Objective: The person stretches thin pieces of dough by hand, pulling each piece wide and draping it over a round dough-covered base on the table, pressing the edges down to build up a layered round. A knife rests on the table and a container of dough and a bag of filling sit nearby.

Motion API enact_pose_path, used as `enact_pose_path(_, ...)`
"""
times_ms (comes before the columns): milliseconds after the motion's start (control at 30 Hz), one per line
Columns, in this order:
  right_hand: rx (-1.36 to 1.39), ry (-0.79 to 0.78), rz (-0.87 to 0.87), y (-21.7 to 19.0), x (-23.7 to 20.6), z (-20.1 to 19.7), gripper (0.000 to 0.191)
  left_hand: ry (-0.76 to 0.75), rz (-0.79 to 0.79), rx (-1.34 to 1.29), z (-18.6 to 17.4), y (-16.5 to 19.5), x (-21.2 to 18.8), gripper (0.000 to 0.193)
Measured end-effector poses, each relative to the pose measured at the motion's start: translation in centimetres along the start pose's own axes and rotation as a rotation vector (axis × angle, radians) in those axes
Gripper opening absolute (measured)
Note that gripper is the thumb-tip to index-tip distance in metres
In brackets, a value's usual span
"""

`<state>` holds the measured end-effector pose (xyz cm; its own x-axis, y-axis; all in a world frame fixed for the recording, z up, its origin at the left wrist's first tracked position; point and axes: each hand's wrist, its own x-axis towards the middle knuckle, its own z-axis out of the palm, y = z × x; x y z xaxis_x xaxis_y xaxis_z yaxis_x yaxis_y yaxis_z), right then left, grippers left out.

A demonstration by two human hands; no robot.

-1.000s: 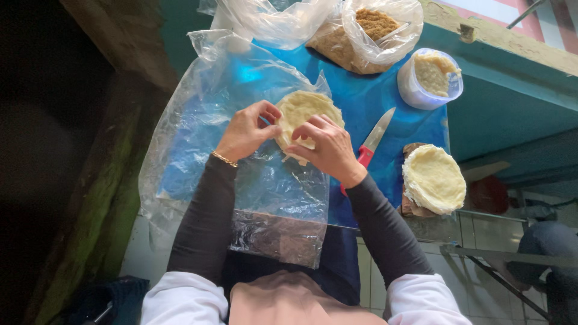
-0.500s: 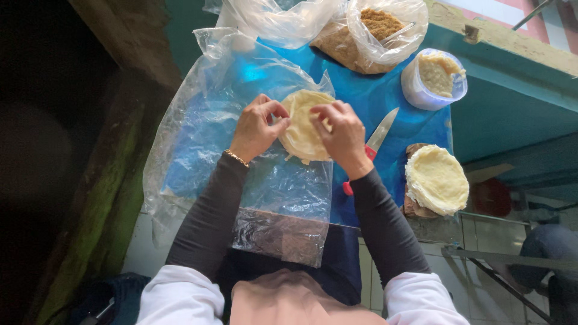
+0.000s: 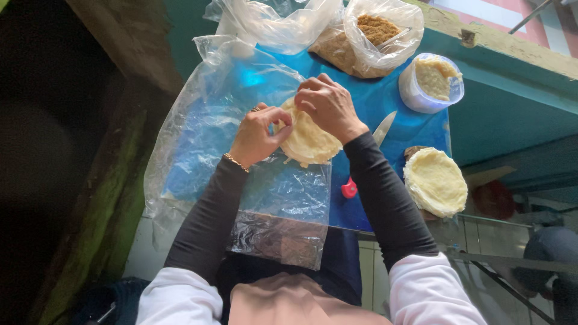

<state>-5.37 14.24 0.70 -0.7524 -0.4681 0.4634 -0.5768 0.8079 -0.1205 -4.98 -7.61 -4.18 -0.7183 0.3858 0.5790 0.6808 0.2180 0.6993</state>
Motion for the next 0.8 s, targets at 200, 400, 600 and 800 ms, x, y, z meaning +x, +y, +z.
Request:
enact_pose_path(200,0.02,0.056,-0.019,-0.3,-1.5,-1.4,0.006,0.033,-0.142,0.216,1.3,-1.2,1.7,0.016)
enact_pose_path(400,0.064,0.107,-0.015,-0.8,-1.8,-2.1,0.006,-0.181,-0.116,0.304,1.3,-2.8,4.6,0.022)
enact_pose_path(600,0.13,0.209,0.054,-0.8,-2.5,-0.7,0.007,-0.182,-0.128,0.251,0.9,-3.6,4.9,0.016)
enact_pose_path(800,0.252,0.264,0.467,-0.4,-2.5,1.9,0.019,-0.15,-0.242,0.146,2.1,-3.6,5.1,0.019)
